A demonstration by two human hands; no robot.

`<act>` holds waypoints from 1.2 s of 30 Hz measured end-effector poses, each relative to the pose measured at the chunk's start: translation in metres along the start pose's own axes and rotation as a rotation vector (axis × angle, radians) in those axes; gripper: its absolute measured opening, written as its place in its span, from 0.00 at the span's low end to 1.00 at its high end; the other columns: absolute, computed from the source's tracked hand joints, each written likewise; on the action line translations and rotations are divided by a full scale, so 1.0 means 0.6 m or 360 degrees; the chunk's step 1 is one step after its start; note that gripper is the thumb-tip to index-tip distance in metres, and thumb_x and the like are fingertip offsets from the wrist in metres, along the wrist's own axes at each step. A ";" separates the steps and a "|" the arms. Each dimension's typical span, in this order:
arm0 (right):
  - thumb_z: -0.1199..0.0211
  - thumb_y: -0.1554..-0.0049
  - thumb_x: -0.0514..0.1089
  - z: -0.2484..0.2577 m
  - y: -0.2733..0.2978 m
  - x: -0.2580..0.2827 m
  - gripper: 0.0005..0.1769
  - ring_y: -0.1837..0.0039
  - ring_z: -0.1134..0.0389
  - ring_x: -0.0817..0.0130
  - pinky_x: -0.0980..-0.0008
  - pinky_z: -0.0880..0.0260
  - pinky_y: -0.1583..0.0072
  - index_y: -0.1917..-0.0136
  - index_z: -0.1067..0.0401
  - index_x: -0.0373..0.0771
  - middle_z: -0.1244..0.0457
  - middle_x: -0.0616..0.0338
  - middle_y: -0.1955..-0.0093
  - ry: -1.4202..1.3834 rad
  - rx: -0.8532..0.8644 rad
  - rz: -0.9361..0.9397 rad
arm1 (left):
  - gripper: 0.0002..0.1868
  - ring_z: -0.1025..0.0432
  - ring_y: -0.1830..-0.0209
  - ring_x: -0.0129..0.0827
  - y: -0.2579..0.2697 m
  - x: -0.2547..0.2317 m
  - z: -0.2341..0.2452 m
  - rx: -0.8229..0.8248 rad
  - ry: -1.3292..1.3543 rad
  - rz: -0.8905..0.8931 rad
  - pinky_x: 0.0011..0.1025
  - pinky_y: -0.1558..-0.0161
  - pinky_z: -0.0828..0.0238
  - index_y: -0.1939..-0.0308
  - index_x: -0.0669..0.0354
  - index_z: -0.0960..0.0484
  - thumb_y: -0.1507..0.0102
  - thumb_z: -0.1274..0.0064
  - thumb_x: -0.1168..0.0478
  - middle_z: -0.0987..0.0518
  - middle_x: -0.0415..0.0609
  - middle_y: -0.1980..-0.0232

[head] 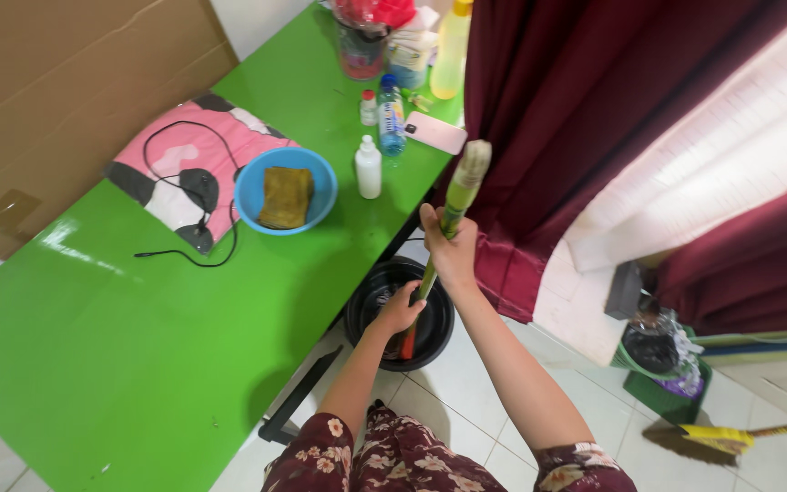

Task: The person mops a tiled floor using a green-handled mop with a grey head. They move the mop back and forth across the floor near a green table and a black bucket. Finally, they place the mop upright into the bucket.

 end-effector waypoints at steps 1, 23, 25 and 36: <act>0.38 0.35 0.45 0.018 0.012 0.023 0.26 0.73 0.51 0.82 0.74 0.54 0.69 0.73 0.41 0.43 0.48 0.72 0.76 -0.0039 -0.0028 0.0009 | 0.29 0.36 0.30 0.51 0.007 0.000 -0.018 0.0022 -0.0040 0.0069 0.43 0.33 0.40 0.32 0.52 0.34 0.35 0.49 0.50 0.30 0.58 0.31; 0.48 0.32 0.51 0.562 0.511 0.455 0.30 0.77 0.61 0.78 0.72 0.61 0.72 0.72 0.56 0.50 0.61 0.70 0.78 -0.0456 -0.0446 0.0828 | 0.14 0.30 0.48 0.39 0.307 -0.446 -0.282 -0.0636 -0.0729 -0.0671 0.44 0.44 0.45 0.52 0.53 0.29 0.39 0.42 0.61 0.25 0.44 0.54; 0.50 0.31 0.51 0.599 0.567 0.473 0.30 0.79 0.60 0.79 0.73 0.63 0.74 0.73 0.56 0.50 0.61 0.71 0.78 -0.0495 -0.0473 0.0851 | 0.15 0.30 0.48 0.38 0.349 -0.484 -0.298 -0.0674 -0.0762 -0.0793 0.43 0.45 0.45 0.52 0.53 0.29 0.40 0.42 0.62 0.26 0.44 0.55; 0.57 0.28 0.51 0.747 0.843 0.551 0.33 0.80 0.63 0.86 0.78 0.65 0.76 0.75 0.54 0.54 0.61 0.74 0.82 -0.0420 -0.0503 0.1105 | 0.19 0.32 0.50 0.38 0.542 -0.566 -0.385 -0.0550 -0.1105 -0.1286 0.42 0.44 0.44 0.48 0.53 0.28 0.41 0.41 0.57 0.28 0.45 0.55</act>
Point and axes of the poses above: each hand's wrist, its own y-axis away from the middle knuckle, its own z-axis out of the back of the hand, x = y × z, the point moved 10 cm from there along -y, towards the middle knuckle
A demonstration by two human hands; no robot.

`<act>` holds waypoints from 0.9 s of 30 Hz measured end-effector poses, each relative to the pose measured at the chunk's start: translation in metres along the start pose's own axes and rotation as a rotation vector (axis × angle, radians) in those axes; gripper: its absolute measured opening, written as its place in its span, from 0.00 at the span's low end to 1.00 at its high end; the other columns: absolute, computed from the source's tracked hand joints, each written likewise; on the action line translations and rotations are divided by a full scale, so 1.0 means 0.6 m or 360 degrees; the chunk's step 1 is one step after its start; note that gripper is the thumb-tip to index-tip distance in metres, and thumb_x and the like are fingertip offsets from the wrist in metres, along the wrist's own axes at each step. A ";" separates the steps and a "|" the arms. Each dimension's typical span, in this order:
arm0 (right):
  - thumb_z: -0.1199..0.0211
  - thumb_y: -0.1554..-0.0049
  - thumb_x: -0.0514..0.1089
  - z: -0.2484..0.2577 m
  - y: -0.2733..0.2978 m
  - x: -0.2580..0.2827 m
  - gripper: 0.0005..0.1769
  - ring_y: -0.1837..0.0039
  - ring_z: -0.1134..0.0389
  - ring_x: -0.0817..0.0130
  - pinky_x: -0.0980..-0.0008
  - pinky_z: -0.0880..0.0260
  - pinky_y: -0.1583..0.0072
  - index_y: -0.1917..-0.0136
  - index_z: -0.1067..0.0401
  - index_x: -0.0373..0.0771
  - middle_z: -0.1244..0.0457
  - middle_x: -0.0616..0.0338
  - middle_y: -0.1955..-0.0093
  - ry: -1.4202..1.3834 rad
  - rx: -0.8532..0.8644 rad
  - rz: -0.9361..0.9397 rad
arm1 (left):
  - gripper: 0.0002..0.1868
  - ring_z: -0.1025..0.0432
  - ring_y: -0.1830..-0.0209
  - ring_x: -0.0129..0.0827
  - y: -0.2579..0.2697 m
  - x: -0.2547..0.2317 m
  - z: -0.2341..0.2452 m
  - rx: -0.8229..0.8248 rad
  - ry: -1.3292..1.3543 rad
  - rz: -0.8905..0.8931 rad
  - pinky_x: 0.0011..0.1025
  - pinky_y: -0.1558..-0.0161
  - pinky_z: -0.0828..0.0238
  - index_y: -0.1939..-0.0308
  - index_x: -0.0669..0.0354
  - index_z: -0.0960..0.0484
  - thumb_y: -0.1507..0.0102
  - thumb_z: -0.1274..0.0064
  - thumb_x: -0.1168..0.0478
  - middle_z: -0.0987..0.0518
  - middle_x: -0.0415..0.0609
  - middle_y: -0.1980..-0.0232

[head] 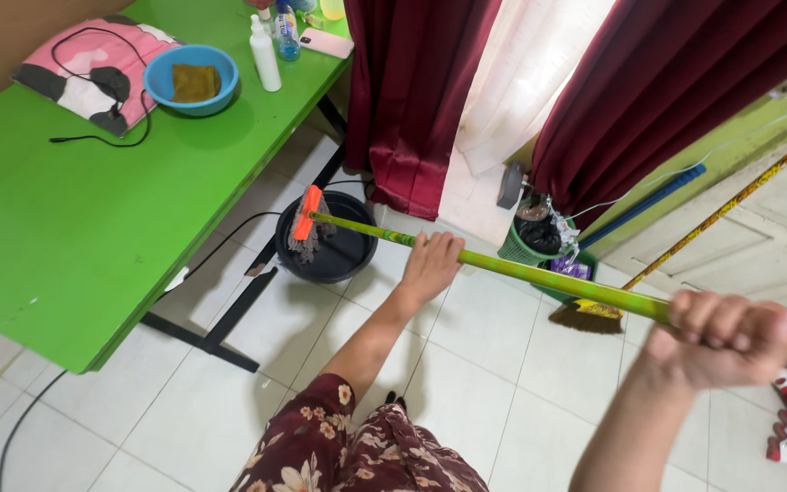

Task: The person mops a tiled floor using a green-handled mop with a grey head. They move the mop back and forth across the floor near a green table and a black bucket. Finally, they place the mop upright into the bucket.

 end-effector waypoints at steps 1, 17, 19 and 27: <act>0.58 0.29 0.51 0.018 0.014 0.025 0.31 0.81 0.64 0.87 0.78 0.65 0.75 0.75 0.54 0.55 0.61 0.75 0.82 0.0092 -0.0048 -0.0026 | 0.21 0.32 0.50 0.38 0.011 -0.015 0.011 0.0004 0.0018 -0.0038 0.42 0.44 0.44 0.48 0.53 0.28 0.42 0.40 0.56 0.28 0.45 0.55; 0.51 0.28 0.50 -0.054 0.314 0.136 0.34 0.78 0.64 0.79 0.75 0.64 0.73 0.73 0.59 0.50 0.61 0.71 0.80 0.0255 -0.0371 -0.0418 | 0.18 0.31 0.53 0.35 0.385 -0.124 0.011 0.0529 0.0088 0.0029 0.40 0.47 0.43 0.48 0.52 0.30 0.37 0.42 0.53 0.25 0.43 0.58; 0.50 0.29 0.49 -0.053 0.337 0.144 0.33 0.77 0.61 0.77 0.71 0.59 0.69 0.73 0.57 0.49 0.60 0.68 0.80 0.0260 -0.0407 -0.0478 | 0.17 0.31 0.53 0.36 0.417 -0.132 0.010 0.0593 0.0095 0.0023 0.40 0.47 0.43 0.48 0.52 0.30 0.36 0.44 0.52 0.25 0.43 0.58; 0.49 0.32 0.48 -0.039 0.369 0.172 0.29 0.77 0.61 0.76 0.72 0.59 0.71 0.71 0.58 0.50 0.60 0.69 0.80 0.0280 -0.0490 -0.0588 | 0.17 0.30 0.54 0.34 0.513 -0.183 0.018 0.0626 0.0104 0.0083 0.39 0.48 0.43 0.47 0.52 0.31 0.35 0.46 0.52 0.25 0.43 0.60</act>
Point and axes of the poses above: each hand's wrist, its own y-axis away from the middle knuckle, its own z-axis out of the back of the hand, x = y × z, the point moved 10 cm from there along -y, towards the middle knuckle
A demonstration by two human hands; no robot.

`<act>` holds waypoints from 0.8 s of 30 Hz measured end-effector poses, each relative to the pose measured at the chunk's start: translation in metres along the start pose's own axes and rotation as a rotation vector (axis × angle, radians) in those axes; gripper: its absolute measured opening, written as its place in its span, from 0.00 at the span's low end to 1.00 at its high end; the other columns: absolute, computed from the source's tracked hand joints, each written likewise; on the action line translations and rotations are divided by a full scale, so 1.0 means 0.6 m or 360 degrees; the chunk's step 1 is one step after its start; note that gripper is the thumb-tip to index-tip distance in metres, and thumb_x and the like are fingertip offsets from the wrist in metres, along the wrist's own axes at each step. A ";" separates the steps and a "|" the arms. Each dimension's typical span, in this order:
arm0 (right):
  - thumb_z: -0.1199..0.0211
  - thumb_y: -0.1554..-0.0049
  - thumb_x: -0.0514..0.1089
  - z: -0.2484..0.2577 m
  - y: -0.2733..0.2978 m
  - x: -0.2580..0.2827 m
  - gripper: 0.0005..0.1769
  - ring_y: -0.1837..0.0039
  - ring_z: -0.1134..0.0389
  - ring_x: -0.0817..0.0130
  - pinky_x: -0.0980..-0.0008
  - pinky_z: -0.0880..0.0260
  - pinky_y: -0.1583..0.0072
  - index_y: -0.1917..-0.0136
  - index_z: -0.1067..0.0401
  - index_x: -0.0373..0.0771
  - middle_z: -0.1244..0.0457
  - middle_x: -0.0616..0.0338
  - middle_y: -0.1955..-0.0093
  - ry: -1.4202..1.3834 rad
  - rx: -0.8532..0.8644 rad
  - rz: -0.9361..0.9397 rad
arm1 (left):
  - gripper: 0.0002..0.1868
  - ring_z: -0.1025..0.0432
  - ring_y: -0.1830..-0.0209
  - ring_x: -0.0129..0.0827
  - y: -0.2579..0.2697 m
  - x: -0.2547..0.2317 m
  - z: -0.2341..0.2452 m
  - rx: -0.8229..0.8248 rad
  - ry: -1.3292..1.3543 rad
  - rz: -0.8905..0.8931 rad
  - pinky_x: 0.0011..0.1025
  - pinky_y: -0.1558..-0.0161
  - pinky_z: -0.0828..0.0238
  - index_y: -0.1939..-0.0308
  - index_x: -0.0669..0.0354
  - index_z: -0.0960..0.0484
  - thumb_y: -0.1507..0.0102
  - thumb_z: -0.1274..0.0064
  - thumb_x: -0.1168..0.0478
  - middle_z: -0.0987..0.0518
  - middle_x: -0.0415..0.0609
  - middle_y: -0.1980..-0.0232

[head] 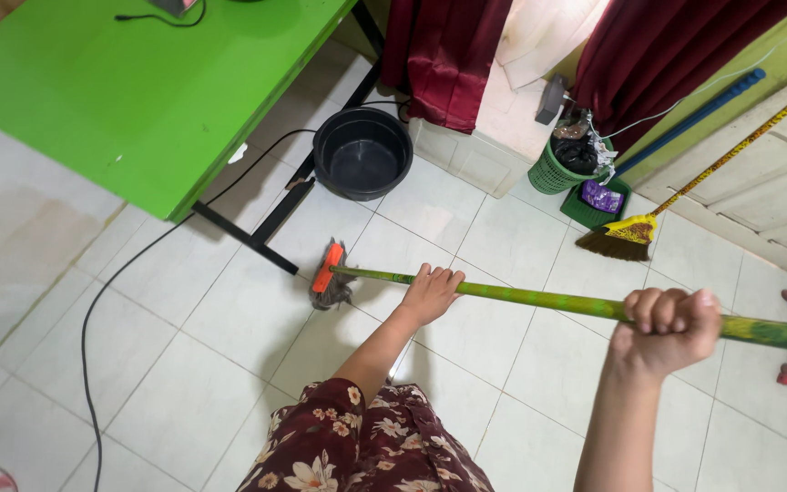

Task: The person mops a tiled floor using a green-handled mop with a grey head. They move the mop back and forth across the floor near a green table and a black bucket. Finally, they place the mop upright into the bucket.

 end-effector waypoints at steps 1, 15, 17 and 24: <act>0.49 0.32 0.48 0.000 0.016 -0.005 0.29 0.78 0.61 0.77 0.72 0.59 0.70 0.71 0.58 0.50 0.60 0.69 0.80 -0.0019 0.0043 -0.0024 | 0.17 0.30 0.54 0.34 0.017 -0.006 -0.005 -0.0013 -0.0018 0.0017 0.39 0.48 0.43 0.47 0.52 0.31 0.35 0.45 0.52 0.25 0.43 0.60; 0.47 0.36 0.43 0.095 0.224 0.001 0.25 0.76 0.55 0.74 0.70 0.51 0.67 0.72 0.53 0.47 0.56 0.67 0.77 -0.0097 0.0379 0.0071 | 0.23 0.33 0.35 0.45 0.170 -0.090 -0.008 -0.0132 -0.0148 0.0481 0.55 0.36 0.42 0.40 0.46 0.29 0.37 0.42 0.55 0.24 0.48 0.45; 0.44 0.35 0.43 0.124 0.272 -0.053 0.22 0.68 0.48 0.73 0.65 0.41 0.58 0.68 0.47 0.45 0.51 0.65 0.73 0.0021 0.0311 -0.0061 | 0.26 0.37 0.32 0.48 0.214 -0.118 -0.013 -0.0072 0.0028 0.0505 0.56 0.37 0.43 0.36 0.47 0.30 0.38 0.43 0.55 0.27 0.51 0.38; 0.45 0.31 0.46 0.115 0.424 -0.147 0.16 0.52 0.35 0.67 0.63 0.33 0.43 0.59 0.39 0.37 0.39 0.56 0.60 0.0574 0.0791 -0.0341 | 0.20 0.39 0.28 0.48 0.300 -0.206 0.098 -0.0343 0.0512 0.0466 0.56 0.31 0.47 0.34 0.53 0.31 0.30 0.55 0.55 0.30 0.52 0.32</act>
Point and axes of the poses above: each hand's wrist, its own y-axis away from the middle knuckle, its own z-axis out of the back of the hand, x = y × z, the point moved 10 cm from there along -y, towards the middle knuckle
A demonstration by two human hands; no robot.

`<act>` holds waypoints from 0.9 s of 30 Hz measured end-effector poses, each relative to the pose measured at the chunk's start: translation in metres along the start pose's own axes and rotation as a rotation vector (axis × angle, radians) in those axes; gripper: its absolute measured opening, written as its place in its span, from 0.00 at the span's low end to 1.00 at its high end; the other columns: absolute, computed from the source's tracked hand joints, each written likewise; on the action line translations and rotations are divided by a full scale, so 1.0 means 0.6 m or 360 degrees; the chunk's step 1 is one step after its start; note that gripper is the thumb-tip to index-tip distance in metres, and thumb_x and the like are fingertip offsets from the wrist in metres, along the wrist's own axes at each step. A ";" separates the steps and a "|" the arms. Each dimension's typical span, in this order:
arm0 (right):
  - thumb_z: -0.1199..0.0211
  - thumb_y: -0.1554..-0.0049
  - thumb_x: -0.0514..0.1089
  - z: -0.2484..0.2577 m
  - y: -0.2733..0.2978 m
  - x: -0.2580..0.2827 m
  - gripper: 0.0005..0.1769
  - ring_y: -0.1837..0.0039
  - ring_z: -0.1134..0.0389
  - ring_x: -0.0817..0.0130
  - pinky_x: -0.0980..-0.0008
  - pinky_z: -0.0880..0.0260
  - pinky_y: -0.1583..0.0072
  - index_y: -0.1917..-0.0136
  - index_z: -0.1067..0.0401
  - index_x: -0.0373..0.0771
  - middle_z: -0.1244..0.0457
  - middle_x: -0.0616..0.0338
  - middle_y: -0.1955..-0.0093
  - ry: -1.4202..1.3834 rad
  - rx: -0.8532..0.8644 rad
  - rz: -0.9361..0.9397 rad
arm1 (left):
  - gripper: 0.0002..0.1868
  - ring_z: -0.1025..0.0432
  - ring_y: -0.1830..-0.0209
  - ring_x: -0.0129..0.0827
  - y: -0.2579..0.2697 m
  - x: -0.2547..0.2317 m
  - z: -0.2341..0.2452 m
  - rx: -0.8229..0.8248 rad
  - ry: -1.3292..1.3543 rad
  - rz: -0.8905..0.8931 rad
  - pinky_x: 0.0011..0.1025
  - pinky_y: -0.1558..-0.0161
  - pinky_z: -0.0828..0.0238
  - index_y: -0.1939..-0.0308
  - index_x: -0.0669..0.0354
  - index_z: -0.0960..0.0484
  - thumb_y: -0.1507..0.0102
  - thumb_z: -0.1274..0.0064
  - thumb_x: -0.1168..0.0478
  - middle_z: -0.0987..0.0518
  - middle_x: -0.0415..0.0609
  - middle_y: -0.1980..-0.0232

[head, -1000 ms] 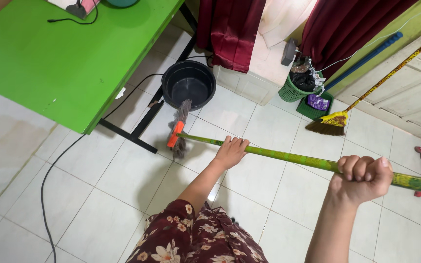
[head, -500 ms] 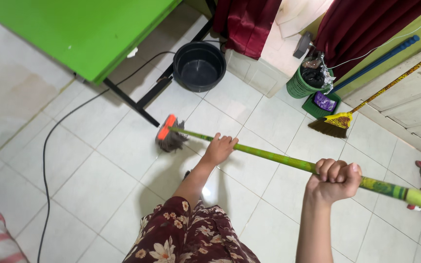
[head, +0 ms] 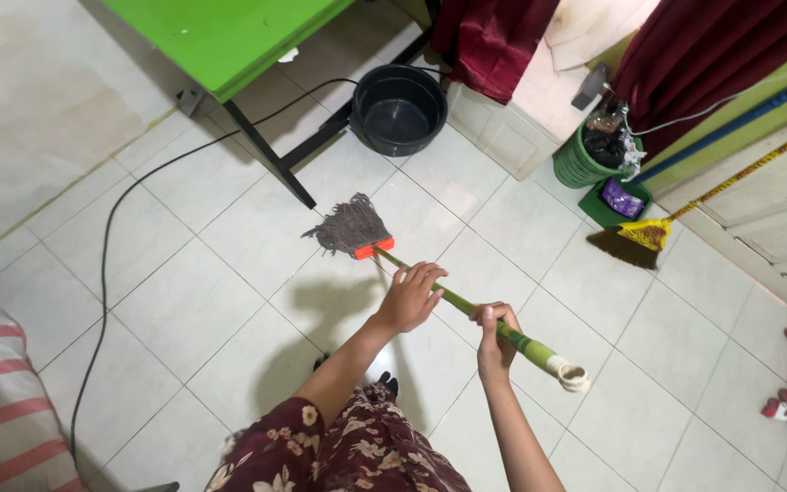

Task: The person mops a tiled floor using a green-handled mop with a grey head. They move the mop back and forth across the floor near a green table and a black bucket. Finally, they place the mop upright into the bucket.

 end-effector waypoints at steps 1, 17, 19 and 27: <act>0.46 0.32 0.44 -0.009 0.002 0.007 0.13 0.48 0.33 0.66 0.62 0.33 0.39 0.57 0.39 0.36 0.37 0.54 0.58 0.0059 0.0085 0.0045 | 0.20 0.38 0.26 0.47 0.002 -0.027 0.028 -0.0061 0.0130 -0.0065 0.55 0.29 0.47 0.34 0.53 0.31 0.28 0.56 0.54 0.30 0.51 0.32; 0.39 0.40 0.31 -0.253 0.161 0.003 0.07 0.21 0.38 0.53 0.60 0.30 0.29 0.48 0.29 0.36 0.32 0.50 0.42 0.0119 0.0973 -0.0081 | 0.23 0.29 0.47 0.42 0.247 -0.237 0.251 -0.0467 0.0727 -0.0559 0.44 0.39 0.35 0.53 0.54 0.26 0.26 0.69 0.41 0.23 0.48 0.53; 0.36 0.44 0.29 -0.297 0.188 -0.006 0.10 0.21 0.42 0.53 0.59 0.31 0.30 0.50 0.30 0.37 0.31 0.52 0.40 0.0347 0.1105 -0.0092 | 0.20 0.32 0.52 0.39 0.294 -0.213 0.261 -0.0557 0.0938 -0.0420 0.43 0.42 0.36 0.56 0.52 0.29 0.27 0.72 0.44 0.26 0.47 0.58; 0.32 0.54 0.29 -0.416 0.256 -0.065 0.17 0.31 0.35 0.52 0.58 0.29 0.39 0.51 0.31 0.39 0.31 0.52 0.43 0.0996 0.1444 0.0120 | 0.33 0.36 0.82 0.33 0.413 -0.151 0.321 -0.0653 0.1020 -0.0379 0.36 0.71 0.43 0.73 0.77 0.28 0.29 0.62 0.46 0.31 0.45 0.85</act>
Point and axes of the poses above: each hand's wrist, its own y-axis away from the middle knuckle, its own z-axis out of the back of the hand, x = y × z, the point moved 10 cm from there along -y, towards the middle knuckle
